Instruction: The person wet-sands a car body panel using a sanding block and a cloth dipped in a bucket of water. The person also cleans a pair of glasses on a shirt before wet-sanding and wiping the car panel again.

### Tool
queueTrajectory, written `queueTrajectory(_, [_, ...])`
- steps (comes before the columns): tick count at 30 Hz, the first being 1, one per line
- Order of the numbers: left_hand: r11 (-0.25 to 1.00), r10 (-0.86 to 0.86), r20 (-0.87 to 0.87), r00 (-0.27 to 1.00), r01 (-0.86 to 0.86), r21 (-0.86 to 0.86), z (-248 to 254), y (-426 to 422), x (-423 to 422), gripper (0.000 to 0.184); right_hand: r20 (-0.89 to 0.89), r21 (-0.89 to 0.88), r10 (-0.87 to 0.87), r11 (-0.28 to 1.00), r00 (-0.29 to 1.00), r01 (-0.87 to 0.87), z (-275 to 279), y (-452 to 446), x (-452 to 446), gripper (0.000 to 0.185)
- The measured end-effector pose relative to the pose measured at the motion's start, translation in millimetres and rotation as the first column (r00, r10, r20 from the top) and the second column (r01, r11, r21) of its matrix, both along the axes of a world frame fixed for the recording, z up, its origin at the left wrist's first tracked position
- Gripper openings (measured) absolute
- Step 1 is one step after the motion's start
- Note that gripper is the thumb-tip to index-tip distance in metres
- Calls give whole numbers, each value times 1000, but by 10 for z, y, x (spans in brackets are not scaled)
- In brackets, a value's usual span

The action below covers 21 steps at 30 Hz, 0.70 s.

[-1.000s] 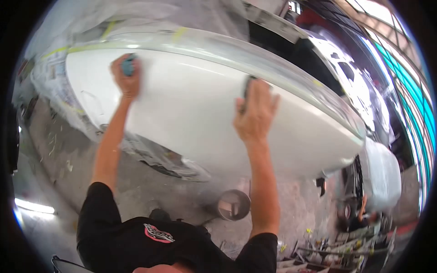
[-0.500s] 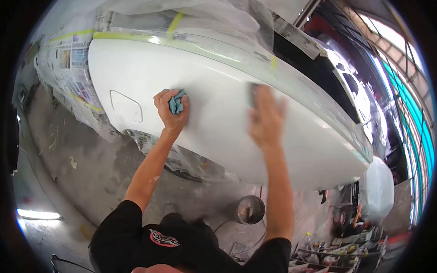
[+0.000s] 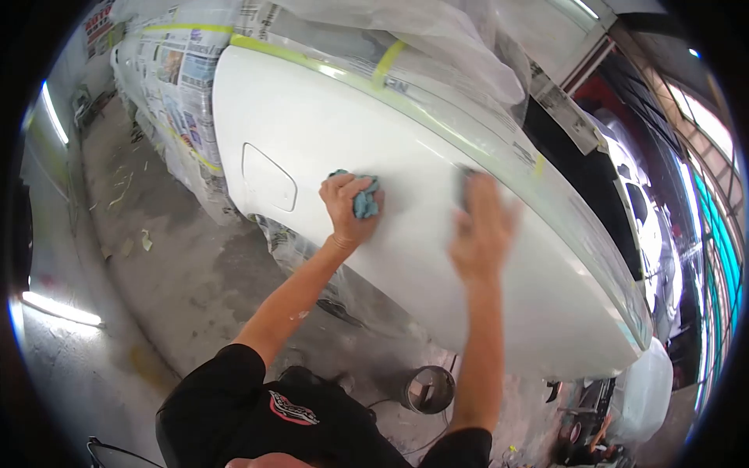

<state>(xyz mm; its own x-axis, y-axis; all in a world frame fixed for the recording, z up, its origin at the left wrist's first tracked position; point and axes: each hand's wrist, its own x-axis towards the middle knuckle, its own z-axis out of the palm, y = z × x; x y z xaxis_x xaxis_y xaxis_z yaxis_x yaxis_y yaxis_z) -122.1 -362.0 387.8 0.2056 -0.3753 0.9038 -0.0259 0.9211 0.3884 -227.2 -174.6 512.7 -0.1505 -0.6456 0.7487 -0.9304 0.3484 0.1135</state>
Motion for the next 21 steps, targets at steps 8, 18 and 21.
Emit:
queueTrajectory(8, [997,-42,-22,999,43,56,-58,10,-36,50,-4,-131,-49,990,999,48,-169,-793,397,51])
queueTrajectory(18, [993,-80,-32,996,82,84,-75,-16,1,47,138,-237,-114,961,984,144,-224,1267,-717,58])
queueTrajectory(21, [993,-77,-30,997,80,88,-46,35,-13,49,15,-194,-317,929,948,314,-211,1248,-627,45])
